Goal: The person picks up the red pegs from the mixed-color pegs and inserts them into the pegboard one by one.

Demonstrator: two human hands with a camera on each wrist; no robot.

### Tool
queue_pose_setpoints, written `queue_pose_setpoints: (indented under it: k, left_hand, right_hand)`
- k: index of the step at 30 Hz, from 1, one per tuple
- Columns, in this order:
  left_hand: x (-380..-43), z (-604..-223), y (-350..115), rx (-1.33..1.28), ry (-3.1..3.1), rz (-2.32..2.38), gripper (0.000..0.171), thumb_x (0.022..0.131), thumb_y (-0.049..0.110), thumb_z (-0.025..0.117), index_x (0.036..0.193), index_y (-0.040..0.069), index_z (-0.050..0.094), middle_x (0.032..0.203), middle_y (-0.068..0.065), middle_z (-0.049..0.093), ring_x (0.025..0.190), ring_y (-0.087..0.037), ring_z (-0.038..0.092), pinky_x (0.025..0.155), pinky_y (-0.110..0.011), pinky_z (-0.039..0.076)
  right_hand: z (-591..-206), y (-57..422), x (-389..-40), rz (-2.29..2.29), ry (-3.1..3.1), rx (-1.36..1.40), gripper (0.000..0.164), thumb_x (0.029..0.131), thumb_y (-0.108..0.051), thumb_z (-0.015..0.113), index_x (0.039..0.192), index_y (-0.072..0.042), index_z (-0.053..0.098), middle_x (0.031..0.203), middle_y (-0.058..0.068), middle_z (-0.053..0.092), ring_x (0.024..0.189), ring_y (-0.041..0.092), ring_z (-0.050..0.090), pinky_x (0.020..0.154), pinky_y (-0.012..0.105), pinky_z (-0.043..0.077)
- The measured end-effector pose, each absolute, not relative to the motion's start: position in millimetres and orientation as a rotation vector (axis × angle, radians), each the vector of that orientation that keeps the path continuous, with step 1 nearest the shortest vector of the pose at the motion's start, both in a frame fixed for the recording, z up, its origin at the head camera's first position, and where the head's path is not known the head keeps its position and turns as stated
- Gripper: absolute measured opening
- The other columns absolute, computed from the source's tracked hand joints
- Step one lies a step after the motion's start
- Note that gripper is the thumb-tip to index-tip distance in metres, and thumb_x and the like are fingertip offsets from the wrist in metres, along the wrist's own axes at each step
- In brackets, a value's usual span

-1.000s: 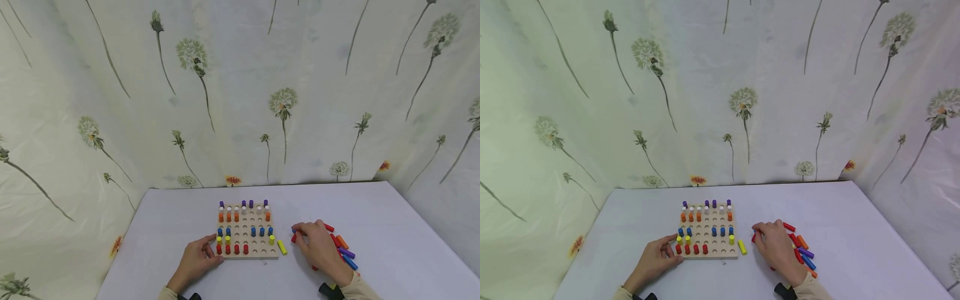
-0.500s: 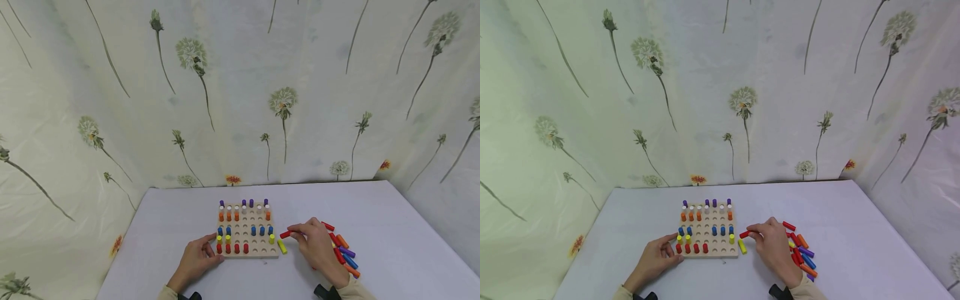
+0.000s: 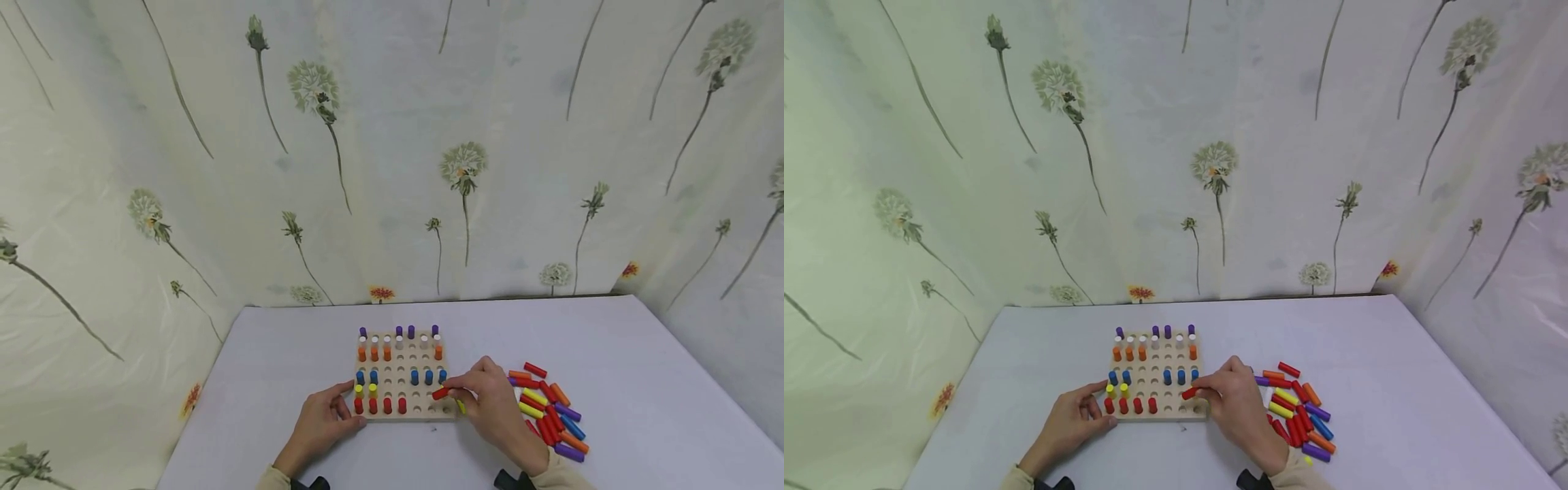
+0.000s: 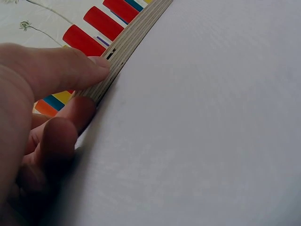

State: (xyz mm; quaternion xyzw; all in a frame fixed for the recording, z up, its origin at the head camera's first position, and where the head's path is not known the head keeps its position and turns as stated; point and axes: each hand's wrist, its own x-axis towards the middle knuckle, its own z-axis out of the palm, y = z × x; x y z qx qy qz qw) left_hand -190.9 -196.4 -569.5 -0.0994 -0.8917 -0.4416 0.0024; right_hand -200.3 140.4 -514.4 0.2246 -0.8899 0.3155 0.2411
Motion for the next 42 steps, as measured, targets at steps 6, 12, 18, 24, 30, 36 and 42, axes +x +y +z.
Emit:
queue_pose_setpoints:
  k: [6,12,18,24,30,36,42]
  left_hand:
    - [-192,-568,-195,-0.316,-2.796,-1.393,0.072,0.083,0.034,0.09,0.141,0.0,0.065,0.071,0.01,0.064,0.058,-0.003,0.05,0.052,-0.02,0.035]
    - [-192,-566,-193,-0.317,-2.803,-1.389,0.071,0.083,0.033,0.09,0.141,0.0,0.065,0.071,0.01,0.064,0.057,-0.003,0.05,0.052,-0.02,0.035]
    - [-191,-563,-192,-0.311,-2.811,-1.389,0.072,0.083,0.035,0.09,0.141,0.0,0.066,0.071,0.01,0.064,0.059,-0.003,0.05,0.054,-0.021,0.036]
    - [-190,-564,-193,-0.309,-2.809,-1.381,0.071,0.083,0.035,0.09,0.141,0.0,0.066,0.071,0.011,0.064,0.058,-0.002,0.049,0.054,-0.02,0.035]
    - [-190,-567,-196,-0.303,-2.805,-1.376,0.07,0.083,0.035,0.089,0.14,0.001,0.066,0.071,0.012,0.064,0.057,-0.002,0.049,0.053,-0.02,0.035]
    - [-191,-567,-197,-0.302,-2.826,-1.396,0.07,0.084,0.037,0.088,0.142,0.003,0.066,0.071,0.013,0.064,0.057,-0.002,0.049,0.053,-0.02,0.035]
    - [-191,-567,-197,-0.307,-2.819,-1.392,0.071,0.084,0.036,0.089,0.141,0.002,0.065,0.07,0.012,0.064,0.057,-0.002,0.049,0.053,-0.02,0.035]
  right_hand:
    - [-514,125,-198,0.883,-2.465,0.69,0.025,0.075,0.0,0.093,0.087,-0.021,0.087,0.064,-0.018,0.058,0.08,0.001,0.038,0.071,0.023,0.036]
    - [-516,116,-198,0.788,-2.499,0.744,0.021,0.074,-0.005,0.095,0.085,-0.02,0.087,0.073,-0.014,0.073,0.083,0.003,0.04,0.074,0.027,0.037]
    - [-520,111,-199,0.709,-2.558,0.759,0.02,0.074,-0.008,0.096,0.086,-0.02,0.087,0.078,-0.013,0.076,0.084,0.004,0.039,0.075,0.028,0.036]
    - [-519,104,-199,0.637,-2.551,0.808,0.019,0.075,-0.009,0.095,0.087,-0.021,0.086,0.074,-0.013,0.071,0.085,0.006,0.042,0.075,0.027,0.04]
    - [-517,93,-199,0.551,-2.556,0.83,0.021,0.073,-0.011,0.097,0.088,-0.021,0.086,0.074,-0.011,0.07,0.081,0.006,0.041,0.072,0.026,0.04]
    - [-520,89,-198,0.52,-2.551,0.78,0.023,0.07,-0.008,0.098,0.085,-0.021,0.086,0.071,-0.011,0.068,0.079,0.007,0.041,0.073,0.026,0.04]
    - [-520,89,-200,0.536,-2.561,0.779,0.023,0.07,-0.007,0.098,0.085,-0.02,0.086,0.069,-0.011,0.067,0.079,0.007,0.04,0.073,0.026,0.04]
